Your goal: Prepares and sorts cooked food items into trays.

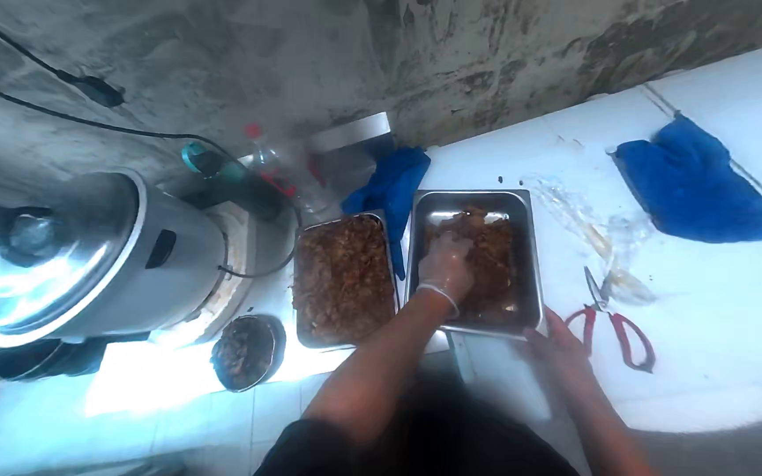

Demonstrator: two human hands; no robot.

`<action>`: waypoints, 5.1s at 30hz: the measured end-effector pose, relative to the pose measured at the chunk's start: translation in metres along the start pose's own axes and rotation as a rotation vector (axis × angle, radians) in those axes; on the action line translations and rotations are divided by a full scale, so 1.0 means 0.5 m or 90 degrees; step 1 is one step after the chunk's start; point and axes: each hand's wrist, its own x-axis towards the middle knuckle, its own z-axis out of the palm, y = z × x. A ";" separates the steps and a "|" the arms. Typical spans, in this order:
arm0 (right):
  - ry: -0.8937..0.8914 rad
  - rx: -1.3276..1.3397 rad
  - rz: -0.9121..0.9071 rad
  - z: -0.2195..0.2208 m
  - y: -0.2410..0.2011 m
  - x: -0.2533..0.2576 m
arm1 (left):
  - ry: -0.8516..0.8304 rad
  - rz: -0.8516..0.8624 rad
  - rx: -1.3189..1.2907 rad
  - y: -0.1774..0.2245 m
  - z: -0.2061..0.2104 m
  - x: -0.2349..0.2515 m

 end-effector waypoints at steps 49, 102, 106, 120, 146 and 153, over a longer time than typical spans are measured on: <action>0.057 -0.046 0.016 0.019 -0.013 -0.013 | 0.334 -0.061 -0.130 -0.329 -0.220 -0.163; 0.056 -0.067 0.006 0.013 0.004 -0.014 | 0.065 -0.060 0.054 -0.369 -0.212 -0.140; 0.060 -0.066 0.006 0.013 0.004 -0.007 | -0.015 -0.167 0.166 -0.348 -0.088 -0.188; 0.061 -0.061 -0.005 0.022 0.002 -0.012 | 0.041 -0.160 0.063 -0.461 -0.241 -0.102; 0.047 -0.032 0.014 0.017 0.000 -0.018 | 0.035 -0.119 0.163 -0.420 -0.174 0.055; 0.020 -0.030 0.032 -0.002 0.003 -0.008 | 0.301 0.076 -0.014 -0.252 -0.203 -0.071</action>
